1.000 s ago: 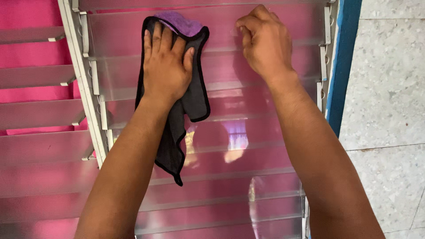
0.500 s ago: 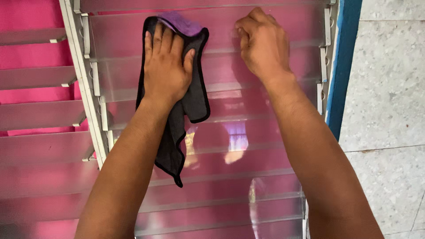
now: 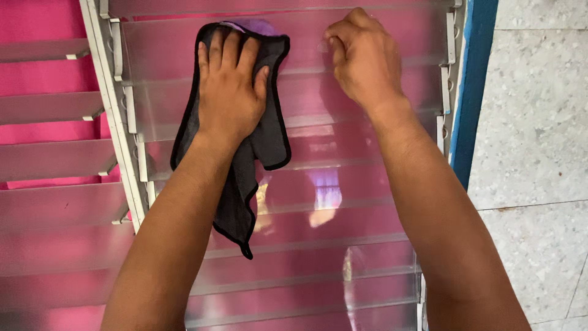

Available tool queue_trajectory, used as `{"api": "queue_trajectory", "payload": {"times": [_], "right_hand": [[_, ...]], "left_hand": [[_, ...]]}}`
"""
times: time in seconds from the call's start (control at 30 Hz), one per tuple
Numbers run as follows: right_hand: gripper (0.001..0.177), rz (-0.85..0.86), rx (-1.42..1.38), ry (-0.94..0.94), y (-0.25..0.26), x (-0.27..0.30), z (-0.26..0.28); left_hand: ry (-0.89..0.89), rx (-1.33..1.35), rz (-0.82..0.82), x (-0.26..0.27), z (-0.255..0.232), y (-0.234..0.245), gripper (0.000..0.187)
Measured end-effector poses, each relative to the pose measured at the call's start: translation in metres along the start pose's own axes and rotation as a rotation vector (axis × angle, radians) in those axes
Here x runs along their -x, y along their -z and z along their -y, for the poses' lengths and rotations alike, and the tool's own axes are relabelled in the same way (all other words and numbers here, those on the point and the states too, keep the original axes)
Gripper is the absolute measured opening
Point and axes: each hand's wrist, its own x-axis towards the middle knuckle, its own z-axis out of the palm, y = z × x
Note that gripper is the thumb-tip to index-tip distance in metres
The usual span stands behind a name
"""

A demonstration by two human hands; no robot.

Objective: The person wipes a translucent pink window shutter with a cloth, then dips the cloth into a blue bucket of water to rinse it. They wring out the cloth and continue wiping the shutter surface with both hands.

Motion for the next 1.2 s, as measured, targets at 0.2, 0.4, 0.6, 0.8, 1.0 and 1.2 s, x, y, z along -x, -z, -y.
{"api": "queue_trajectory", "payload": {"times": [0.2, 0.4, 0.6, 0.8, 1.0, 1.2], "right_hand": [[0.009, 0.095, -0.032, -0.090, 0.003, -0.002, 0.003], [0.020, 0.097, -0.010, -0.194, 0.003, -0.012, 0.005], [0.015, 0.124, -0.016, -0.293, -0.008, -0.018, 0.002], [0.011, 0.120, -0.085, -0.306, -0.009, -0.019, -0.007], [0.016, 0.139, -0.079, -0.315, -0.003, -0.018, -0.003], [0.012, 0.128, -0.039, -0.298, -0.007, -0.022, -0.001]], "left_hand": [[-0.026, -0.035, -0.010, 0.000, 0.002, -0.002, 0.045], [-0.016, -0.038, 0.016, -0.004, -0.002, 0.002, 0.039], [0.007, -0.007, 0.031, -0.007, -0.004, 0.003, 0.039], [0.018, -0.018, 0.017, -0.009, -0.008, -0.003, 0.038], [0.035, 0.001, 0.037, -0.013, -0.014, -0.008, 0.038], [0.029, -0.035, 0.024, -0.015, -0.018, -0.009, 0.037]]}}
